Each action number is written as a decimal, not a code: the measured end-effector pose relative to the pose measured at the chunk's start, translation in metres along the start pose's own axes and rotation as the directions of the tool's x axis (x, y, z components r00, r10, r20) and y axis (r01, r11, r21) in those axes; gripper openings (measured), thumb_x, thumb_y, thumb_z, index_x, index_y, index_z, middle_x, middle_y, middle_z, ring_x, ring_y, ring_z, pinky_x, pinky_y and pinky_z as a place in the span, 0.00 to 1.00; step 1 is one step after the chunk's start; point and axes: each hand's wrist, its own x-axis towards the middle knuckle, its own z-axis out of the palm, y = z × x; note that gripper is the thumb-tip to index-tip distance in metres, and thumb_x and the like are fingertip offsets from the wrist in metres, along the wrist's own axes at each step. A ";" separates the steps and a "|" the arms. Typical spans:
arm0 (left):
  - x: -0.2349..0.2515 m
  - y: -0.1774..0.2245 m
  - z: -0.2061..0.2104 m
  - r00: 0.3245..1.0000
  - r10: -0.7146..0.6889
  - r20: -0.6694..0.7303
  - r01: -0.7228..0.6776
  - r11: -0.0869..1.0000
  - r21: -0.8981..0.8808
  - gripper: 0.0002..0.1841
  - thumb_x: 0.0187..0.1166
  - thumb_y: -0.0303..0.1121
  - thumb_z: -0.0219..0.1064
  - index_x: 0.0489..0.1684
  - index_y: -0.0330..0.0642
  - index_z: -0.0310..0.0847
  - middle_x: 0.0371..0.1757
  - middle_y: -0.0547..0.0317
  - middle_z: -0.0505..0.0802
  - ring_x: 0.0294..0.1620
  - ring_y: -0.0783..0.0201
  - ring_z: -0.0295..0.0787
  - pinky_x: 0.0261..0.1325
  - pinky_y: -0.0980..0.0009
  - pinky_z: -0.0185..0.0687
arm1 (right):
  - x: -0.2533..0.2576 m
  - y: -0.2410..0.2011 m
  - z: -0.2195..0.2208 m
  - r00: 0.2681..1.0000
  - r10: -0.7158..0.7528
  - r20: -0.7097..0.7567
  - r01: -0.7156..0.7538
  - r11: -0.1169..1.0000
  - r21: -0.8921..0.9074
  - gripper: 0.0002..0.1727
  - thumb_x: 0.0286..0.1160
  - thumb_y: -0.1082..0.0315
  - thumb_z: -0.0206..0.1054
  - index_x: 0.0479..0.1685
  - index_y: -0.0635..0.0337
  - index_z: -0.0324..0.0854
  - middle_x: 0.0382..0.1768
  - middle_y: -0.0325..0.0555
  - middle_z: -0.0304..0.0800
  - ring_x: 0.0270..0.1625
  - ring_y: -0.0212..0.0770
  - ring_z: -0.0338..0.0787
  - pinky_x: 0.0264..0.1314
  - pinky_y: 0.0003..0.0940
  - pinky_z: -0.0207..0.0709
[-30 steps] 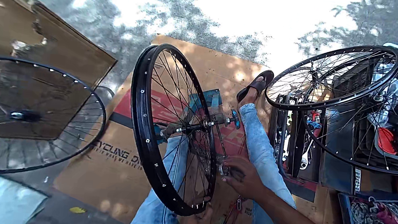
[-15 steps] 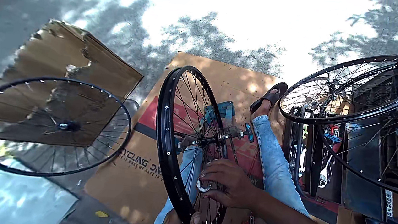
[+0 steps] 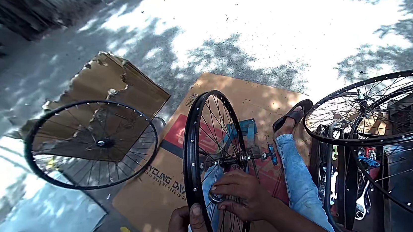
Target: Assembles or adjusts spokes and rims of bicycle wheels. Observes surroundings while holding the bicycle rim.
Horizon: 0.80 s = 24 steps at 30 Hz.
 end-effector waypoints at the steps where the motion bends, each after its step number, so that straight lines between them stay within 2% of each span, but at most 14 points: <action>1: 0.000 0.000 0.001 1.000 -0.013 0.000 0.013 1.000 -0.015 0.12 0.86 0.35 0.54 0.34 0.37 0.74 0.26 0.75 0.81 0.25 0.85 0.80 0.35 0.86 0.82 | 0.000 0.000 -0.001 0.999 0.019 0.048 -0.021 0.999 0.039 0.21 0.91 0.55 0.57 0.61 0.60 0.89 0.61 0.50 0.93 0.68 0.45 0.88 0.79 0.44 0.74; 4: 0.004 -0.005 0.000 1.000 0.014 -0.004 -0.014 0.999 -0.038 0.14 0.85 0.36 0.57 0.41 0.29 0.76 0.34 0.68 0.86 0.36 0.82 0.85 0.46 0.82 0.85 | 0.004 0.003 -0.004 0.975 0.096 0.198 -0.137 0.970 0.203 0.25 0.95 0.55 0.46 0.67 0.60 0.85 0.68 0.52 0.88 0.75 0.46 0.83 0.84 0.45 0.68; 6: 0.007 -0.010 -0.005 0.999 0.026 -0.024 -0.027 0.999 -0.046 0.16 0.85 0.38 0.59 0.43 0.27 0.78 0.38 0.64 0.87 0.41 0.80 0.85 0.50 0.81 0.84 | 0.005 0.008 0.001 0.959 0.127 0.255 -0.204 0.930 0.305 0.26 0.95 0.53 0.45 0.70 0.58 0.84 0.72 0.52 0.82 0.79 0.43 0.77 0.85 0.44 0.67; 9: 0.007 -0.013 -0.004 1.000 0.014 -0.013 -0.015 0.997 -0.082 0.16 0.83 0.37 0.61 0.44 0.27 0.80 0.43 0.58 0.88 0.48 0.76 0.86 0.54 0.78 0.85 | 0.011 0.008 0.003 0.968 0.128 0.214 -0.199 0.914 0.353 0.25 0.95 0.53 0.47 0.65 0.58 0.85 0.62 0.49 0.87 0.71 0.37 0.81 0.79 0.38 0.72; 11: 0.005 -0.008 -0.001 1.000 -0.008 -0.004 0.007 0.997 -0.077 0.18 0.80 0.36 0.63 0.48 0.23 0.79 0.44 0.54 0.88 0.47 0.75 0.87 0.54 0.77 0.86 | 0.018 -0.001 0.005 0.974 0.140 0.178 -0.196 0.916 0.350 0.24 0.95 0.54 0.48 0.64 0.60 0.85 0.55 0.46 0.91 0.63 0.30 0.86 0.74 0.33 0.75; 14: 0.002 -0.003 -0.001 0.997 -0.081 0.020 0.083 0.991 -0.104 0.29 0.78 0.35 0.64 0.69 0.15 0.67 0.50 0.45 0.89 0.49 0.68 0.88 0.55 0.73 0.86 | 0.022 -0.010 0.009 0.970 0.189 0.155 -0.237 0.876 0.420 0.21 0.94 0.55 0.51 0.61 0.56 0.87 0.48 0.34 0.93 0.52 0.18 0.87 0.61 0.22 0.81; 16: 0.003 -0.001 -0.002 0.989 -0.136 0.050 0.142 0.979 -0.145 0.33 0.78 0.34 0.65 0.76 0.15 0.61 0.50 0.42 0.89 0.46 0.66 0.89 0.53 0.70 0.87 | 0.029 -0.011 0.003 0.935 0.269 0.231 -0.348 0.816 0.461 0.16 0.91 0.59 0.56 0.52 0.54 0.90 0.41 0.28 0.93 0.44 0.16 0.87 0.52 0.20 0.82; 18: 0.003 0.002 -0.003 0.981 -0.178 0.077 0.189 0.967 -0.169 0.32 0.77 0.32 0.65 0.76 0.17 0.62 0.47 0.43 0.90 0.44 0.65 0.90 0.52 0.70 0.88 | 0.043 -0.012 -0.006 0.869 0.326 0.372 -0.477 0.751 0.456 0.12 0.85 0.63 0.59 0.41 0.52 0.89 0.34 0.23 0.89 0.39 0.16 0.84 0.45 0.20 0.79; 19: 0.002 0.003 -0.004 0.978 -0.189 0.086 0.201 0.963 -0.179 0.30 0.78 0.31 0.65 0.75 0.18 0.64 0.47 0.44 0.91 0.44 0.66 0.90 0.52 0.70 0.88 | 0.045 -0.011 -0.008 0.848 0.316 0.425 -0.509 0.710 0.487 0.10 0.84 0.62 0.62 0.42 0.50 0.90 0.36 0.22 0.90 0.40 0.17 0.85 0.46 0.21 0.80; 20: 0.001 0.002 -0.005 0.979 -0.182 0.089 0.195 0.963 -0.185 0.28 0.78 0.31 0.65 0.73 0.19 0.67 0.47 0.45 0.91 0.43 0.67 0.91 0.51 0.72 0.89 | 0.044 -0.009 -0.010 0.842 0.280 0.461 -0.516 0.666 0.539 0.10 0.81 0.58 0.67 0.47 0.48 0.91 0.41 0.23 0.93 0.44 0.18 0.88 0.50 0.22 0.82; 21: 0.000 0.001 -0.006 0.981 -0.171 0.093 0.186 0.964 -0.191 0.26 0.79 0.32 0.65 0.69 0.19 0.71 0.47 0.46 0.91 0.43 0.69 0.91 0.51 0.73 0.89 | 0.042 -0.006 -0.012 0.841 0.231 0.490 -0.511 0.638 0.576 0.14 0.77 0.53 0.73 0.53 0.49 0.91 0.46 0.27 0.95 0.48 0.22 0.90 0.53 0.24 0.84; 22: -0.001 0.001 -0.006 0.981 -0.164 0.101 0.182 0.963 -0.198 0.23 0.79 0.31 0.65 0.66 0.19 0.74 0.47 0.45 0.91 0.43 0.70 0.91 0.52 0.74 0.88 | 0.040 -0.003 -0.015 0.837 0.187 0.515 -0.503 0.634 0.588 0.20 0.72 0.52 0.77 0.59 0.51 0.89 0.51 0.30 0.95 0.53 0.25 0.91 0.58 0.27 0.85; 24: -0.003 0.000 -0.003 0.982 -0.146 0.116 0.168 0.961 -0.221 0.20 0.80 0.31 0.64 0.60 0.19 0.78 0.46 0.45 0.92 0.43 0.71 0.91 0.52 0.74 0.88 | 0.042 -0.001 -0.024 0.815 0.169 0.554 -0.512 0.657 0.553 0.23 0.66 0.55 0.82 0.62 0.50 0.88 0.53 0.29 0.95 0.54 0.25 0.92 0.58 0.26 0.86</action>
